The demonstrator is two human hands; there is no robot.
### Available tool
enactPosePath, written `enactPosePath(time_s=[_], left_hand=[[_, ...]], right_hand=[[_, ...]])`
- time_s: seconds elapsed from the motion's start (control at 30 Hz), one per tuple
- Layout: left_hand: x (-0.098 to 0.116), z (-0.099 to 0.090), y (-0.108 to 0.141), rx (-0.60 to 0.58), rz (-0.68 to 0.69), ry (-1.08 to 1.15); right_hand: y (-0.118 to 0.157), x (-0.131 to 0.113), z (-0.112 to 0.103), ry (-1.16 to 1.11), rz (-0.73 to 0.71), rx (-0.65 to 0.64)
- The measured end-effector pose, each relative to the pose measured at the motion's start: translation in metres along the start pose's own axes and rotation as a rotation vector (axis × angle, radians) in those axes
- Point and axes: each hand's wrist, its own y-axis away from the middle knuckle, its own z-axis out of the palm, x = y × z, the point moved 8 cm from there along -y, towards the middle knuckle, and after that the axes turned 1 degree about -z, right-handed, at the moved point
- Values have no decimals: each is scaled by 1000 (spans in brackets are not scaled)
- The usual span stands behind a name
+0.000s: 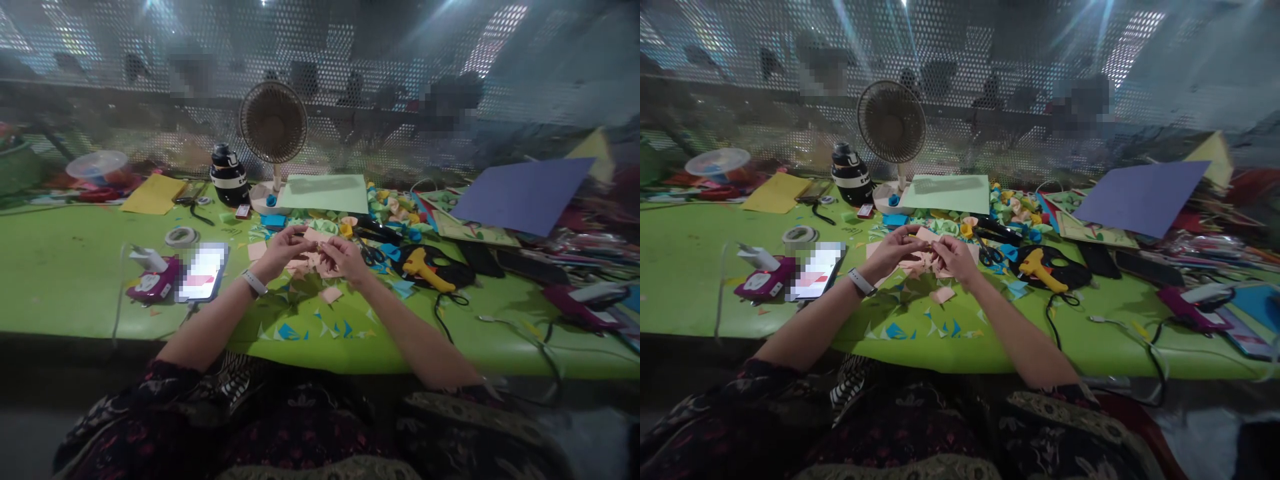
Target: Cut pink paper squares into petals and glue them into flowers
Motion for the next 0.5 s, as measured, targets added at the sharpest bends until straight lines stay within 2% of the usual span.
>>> enactPosePath(time_s=[0.2, 0.33, 0.43, 0.5], left_hand=[[1, -3, -1, 77, 75, -11], [7, -6, -2, 59, 101, 0], [12, -14, -5, 74, 132, 35], [13, -21, -6, 129, 141, 82]], right_hand=[[3, -1, 4, 3, -10, -4], [3, -1, 3, -58, 21, 5], [4, -2, 1, -92, 24, 36], [5, -2, -1, -122, 15, 71]])
